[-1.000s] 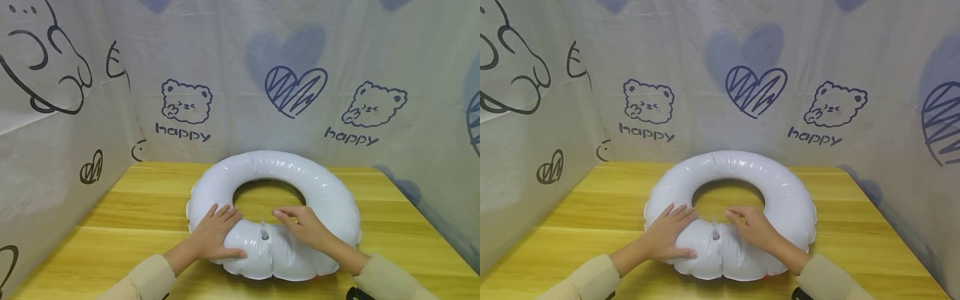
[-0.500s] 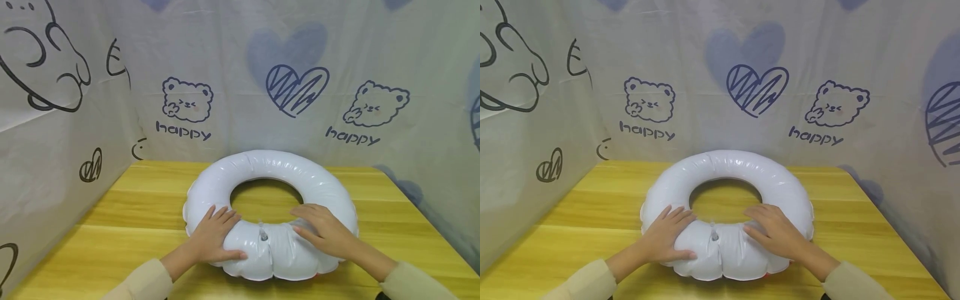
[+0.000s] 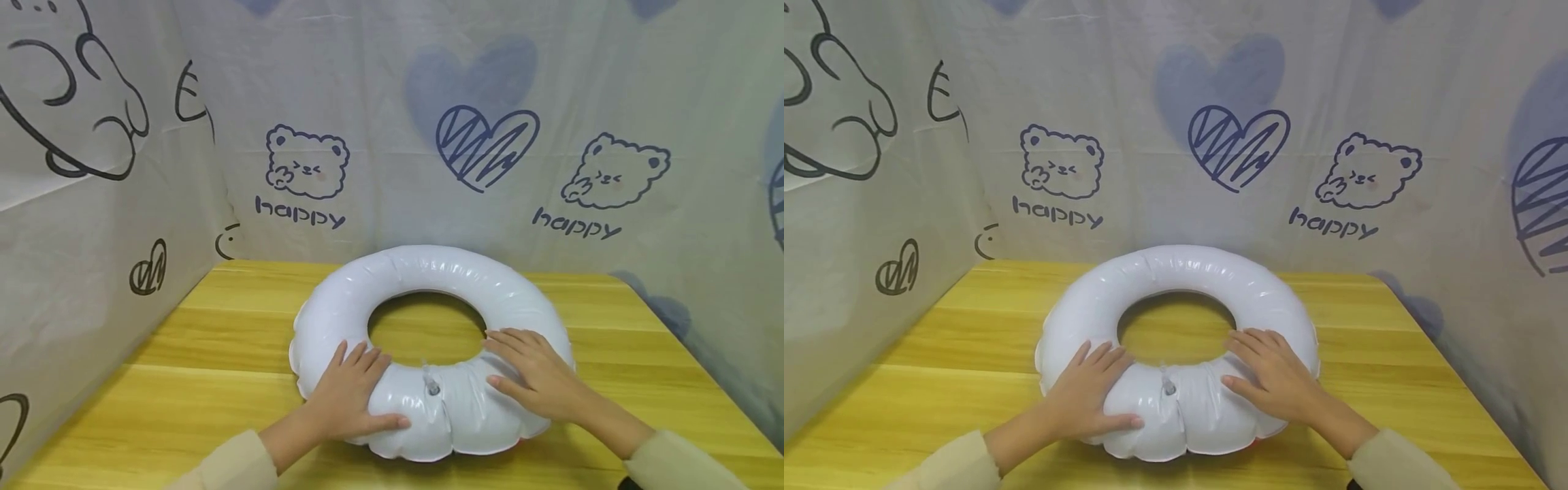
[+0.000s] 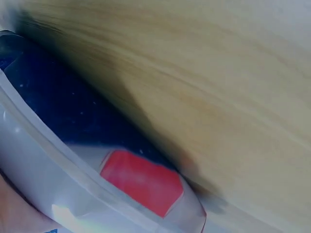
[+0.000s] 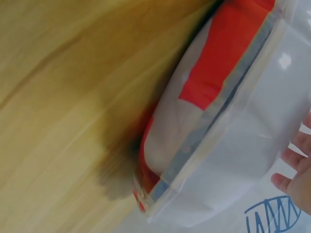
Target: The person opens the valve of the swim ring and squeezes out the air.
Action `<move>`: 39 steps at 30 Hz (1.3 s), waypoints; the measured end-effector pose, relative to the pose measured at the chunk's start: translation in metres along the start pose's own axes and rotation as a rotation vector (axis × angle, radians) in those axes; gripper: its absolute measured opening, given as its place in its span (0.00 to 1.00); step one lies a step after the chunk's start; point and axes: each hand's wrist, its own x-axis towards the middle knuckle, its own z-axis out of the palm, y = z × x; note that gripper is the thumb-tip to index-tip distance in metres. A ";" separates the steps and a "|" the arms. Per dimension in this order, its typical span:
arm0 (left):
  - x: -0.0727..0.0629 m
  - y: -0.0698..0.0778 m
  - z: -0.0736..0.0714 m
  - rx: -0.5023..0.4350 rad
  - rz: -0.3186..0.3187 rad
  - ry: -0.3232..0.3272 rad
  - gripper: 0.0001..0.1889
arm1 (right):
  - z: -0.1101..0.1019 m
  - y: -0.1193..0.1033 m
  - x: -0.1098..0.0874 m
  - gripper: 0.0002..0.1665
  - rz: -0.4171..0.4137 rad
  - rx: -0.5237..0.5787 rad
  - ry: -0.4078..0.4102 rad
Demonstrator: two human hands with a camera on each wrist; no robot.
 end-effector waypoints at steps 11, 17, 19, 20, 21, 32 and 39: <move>0.002 -0.005 -0.009 0.077 0.073 0.016 0.48 | 0.001 0.009 0.004 0.32 -0.020 -0.009 -0.053; 0.008 -0.015 -0.015 0.052 0.096 -0.031 0.50 | 0.006 0.016 0.007 0.35 -0.014 -0.004 -0.120; 0.011 -0.020 -0.017 0.029 0.103 -0.053 0.51 | 0.007 0.018 0.008 0.36 -0.007 0.003 -0.146; 0.012 -0.023 -0.018 0.016 0.109 -0.067 0.51 | 0.007 0.019 0.009 0.36 -0.005 0.005 -0.157; 0.013 -0.025 -0.019 0.010 0.114 -0.083 0.51 | 0.007 0.020 0.010 0.36 0.000 0.010 -0.169; 0.021 -0.039 -0.027 -0.001 0.159 -0.188 0.52 | 0.005 0.020 0.019 0.39 0.037 0.051 -0.281; 0.021 -0.039 -0.020 -0.024 0.191 -0.197 0.54 | 0.011 0.024 0.020 0.42 0.088 0.095 -0.336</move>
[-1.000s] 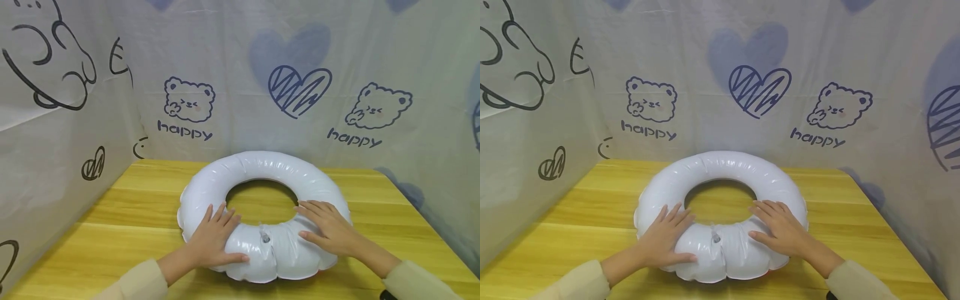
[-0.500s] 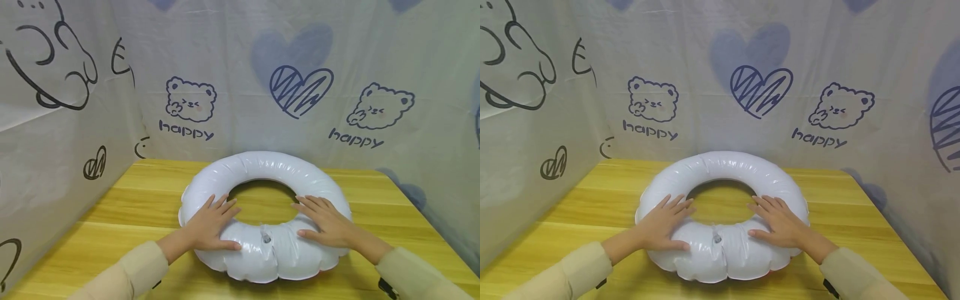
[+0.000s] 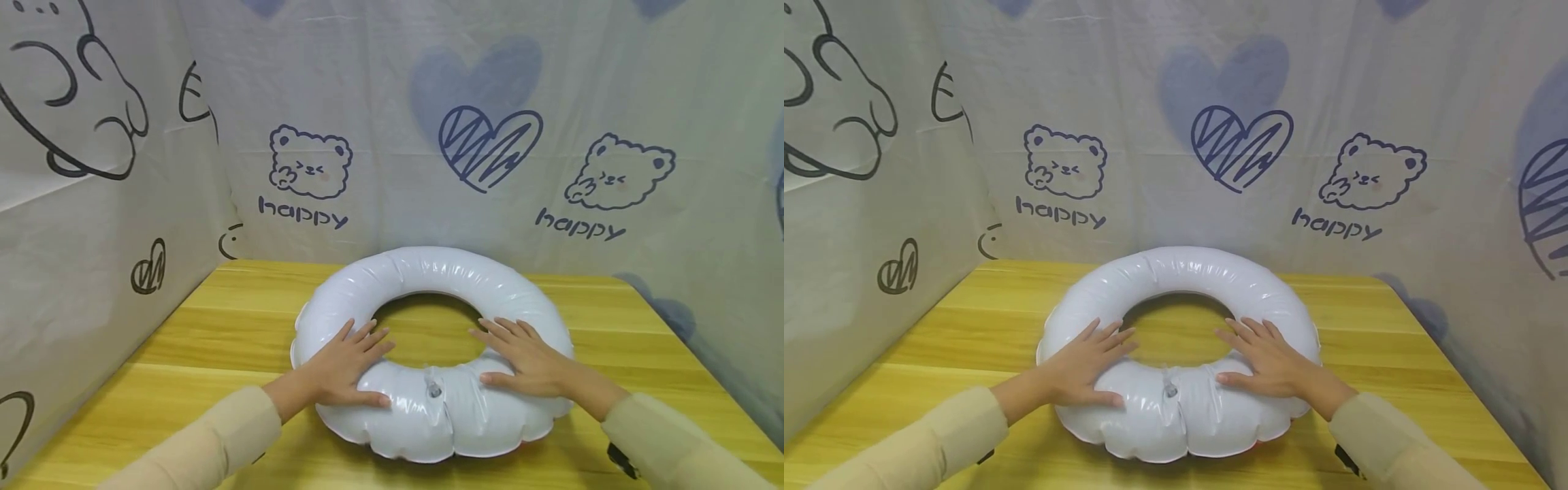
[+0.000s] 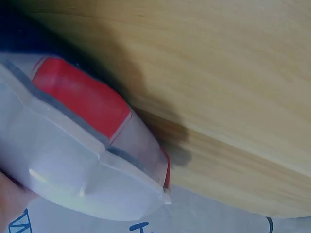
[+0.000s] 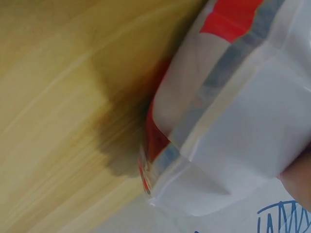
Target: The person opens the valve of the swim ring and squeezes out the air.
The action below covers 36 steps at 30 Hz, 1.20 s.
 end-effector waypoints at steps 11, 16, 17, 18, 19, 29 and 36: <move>-0.002 -0.001 0.014 -0.015 -0.025 0.021 0.45 | 0.012 0.001 -0.003 0.41 0.051 0.046 -0.043; -0.003 0.000 0.016 -0.022 -0.025 0.037 0.46 | 0.015 0.002 -0.005 0.39 0.057 0.052 -0.030; -0.003 0.001 0.016 -0.022 -0.025 0.040 0.46 | 0.016 0.003 -0.005 0.39 0.057 0.049 -0.028; -0.003 0.001 0.016 -0.022 -0.024 0.044 0.47 | 0.016 0.003 -0.005 0.39 0.056 0.047 -0.027; -0.003 0.001 0.017 -0.021 -0.023 0.047 0.47 | 0.017 0.003 -0.005 0.39 0.055 0.044 -0.027; -0.004 0.001 0.020 -0.023 -0.031 0.058 0.45 | 0.019 0.003 -0.006 0.38 0.052 0.015 -0.044; -0.004 0.000 0.023 -0.024 -0.027 0.063 0.44 | 0.020 0.003 -0.007 0.38 0.057 0.000 -0.061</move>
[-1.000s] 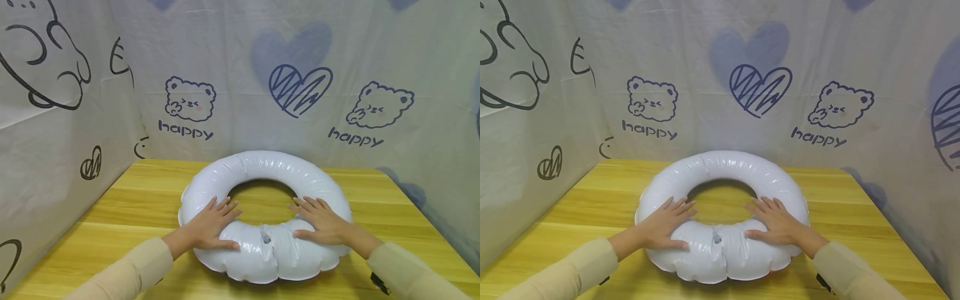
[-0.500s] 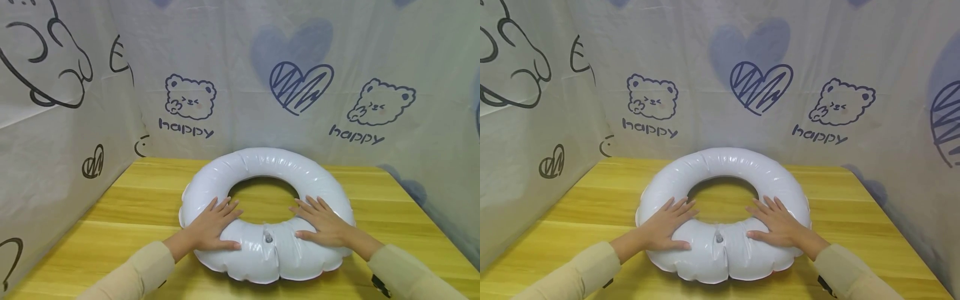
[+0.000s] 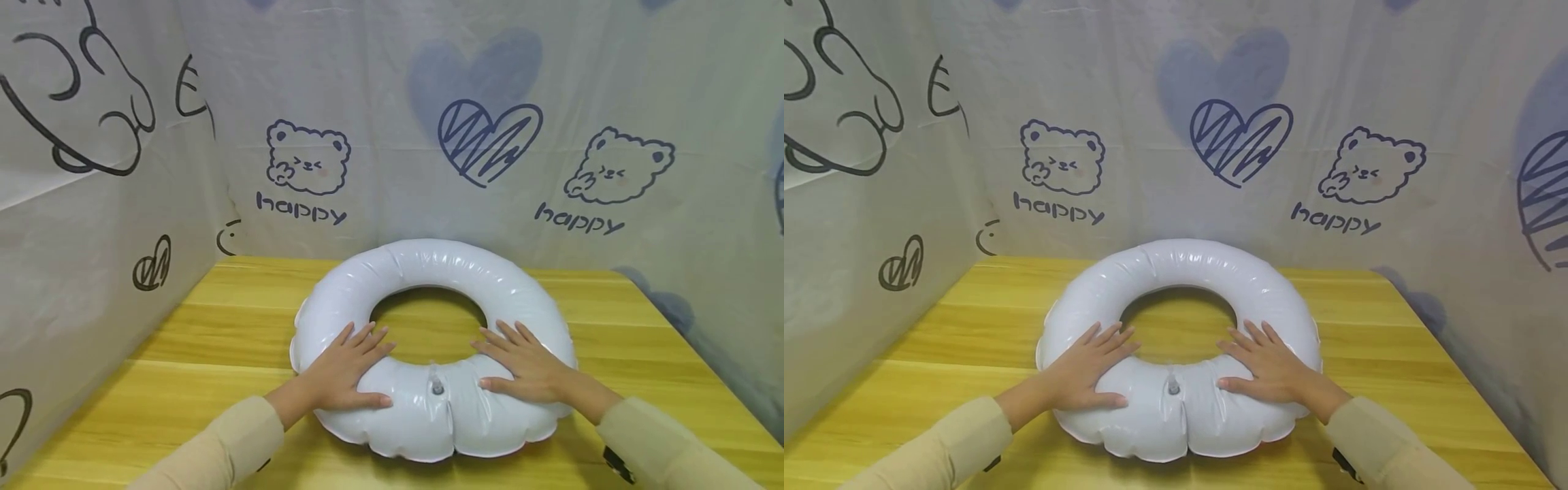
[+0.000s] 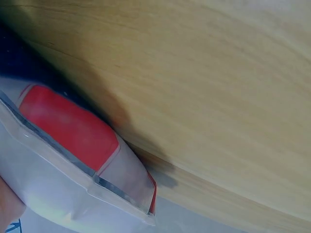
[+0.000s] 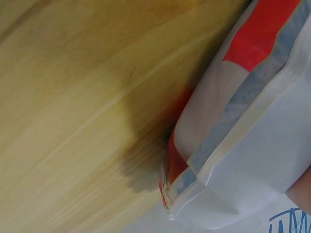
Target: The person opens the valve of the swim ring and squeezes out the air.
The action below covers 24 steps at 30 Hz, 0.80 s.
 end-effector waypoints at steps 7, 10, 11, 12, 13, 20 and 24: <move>0.000 -0.001 0.003 0.001 -0.002 -0.001 0.44 | -0.001 -0.002 0.000 0.38 0.003 -0.014 -0.016; 0.000 -0.001 0.004 0.007 0.001 -0.001 0.44 | -0.003 -0.003 -0.001 0.38 0.008 -0.015 -0.029; 0.000 -0.001 0.005 0.008 0.002 0.001 0.44 | -0.004 -0.004 -0.001 0.38 0.007 -0.015 -0.035; 0.000 -0.001 0.005 0.012 0.001 -0.001 0.44 | -0.005 -0.004 -0.001 0.39 0.006 -0.015 -0.040; 0.000 -0.002 0.006 0.015 0.002 0.000 0.44 | -0.006 -0.005 -0.002 0.39 0.006 -0.014 -0.046; -0.001 -0.001 0.007 0.025 -0.005 -0.009 0.43 | -0.008 -0.007 -0.002 0.40 0.001 -0.020 -0.061; -0.001 0.000 0.006 0.036 -0.007 -0.021 0.43 | -0.006 -0.007 -0.002 0.40 0.003 -0.023 -0.054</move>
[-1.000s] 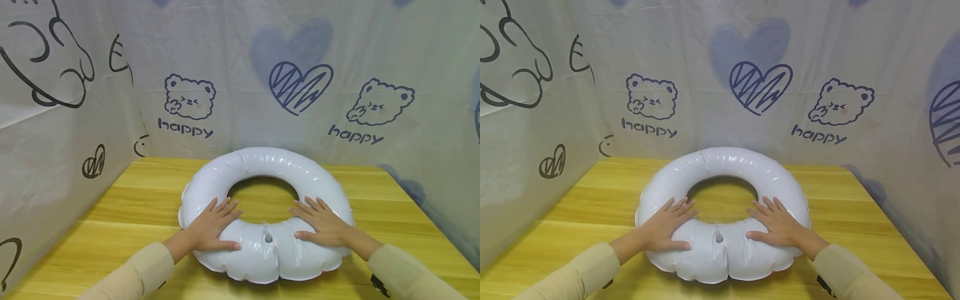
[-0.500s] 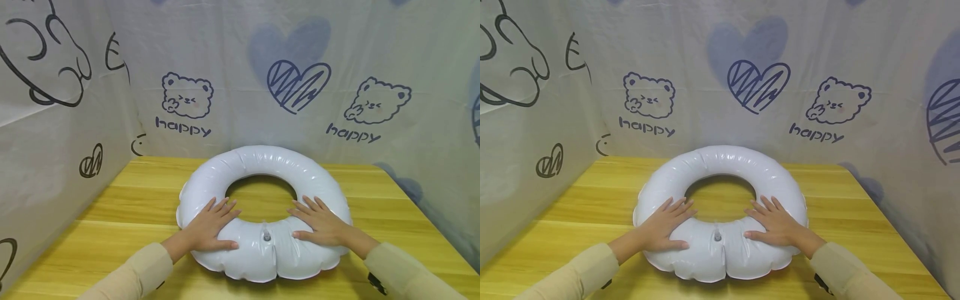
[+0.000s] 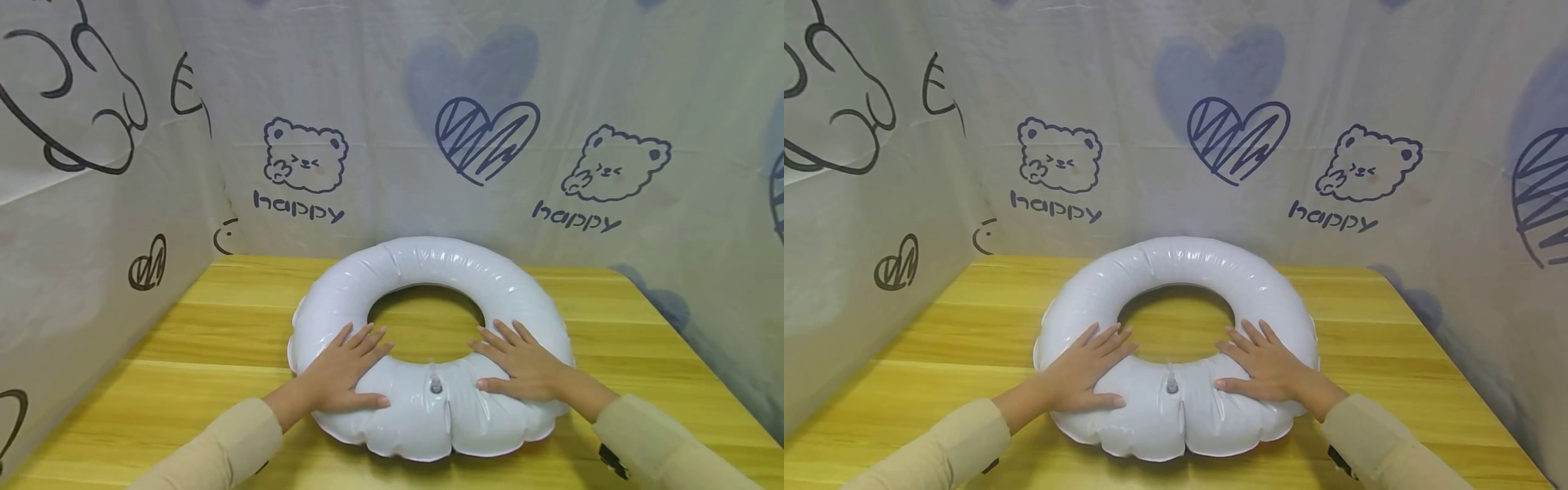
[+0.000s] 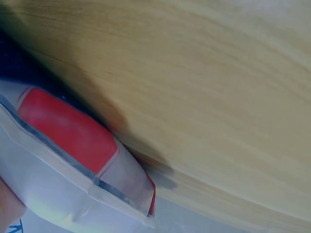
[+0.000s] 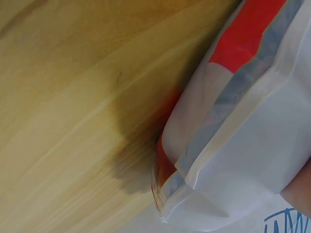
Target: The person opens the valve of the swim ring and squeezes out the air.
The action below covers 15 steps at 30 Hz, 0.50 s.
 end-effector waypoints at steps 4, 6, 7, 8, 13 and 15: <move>0.000 0.000 0.000 0.008 0.003 -0.012 0.43 | 0.001 0.000 0.001 0.40 0.008 -0.001 -0.002; 0.000 0.000 0.000 0.012 0.006 -0.013 0.43 | 0.002 0.001 0.001 0.40 0.012 -0.005 -0.007; 0.000 0.000 0.000 0.012 0.007 -0.013 0.43 | 0.002 0.001 0.001 0.40 0.016 -0.007 -0.012; 0.000 0.000 0.000 0.014 0.006 -0.016 0.43 | 0.002 0.001 0.001 0.41 0.018 -0.010 -0.015; 0.000 0.001 0.001 0.023 -0.004 -0.034 0.44 | 0.004 0.002 0.001 0.40 0.011 -0.037 -0.010; 0.000 0.001 0.002 0.034 -0.004 -0.034 0.44 | 0.004 0.003 0.002 0.40 0.008 -0.045 -0.001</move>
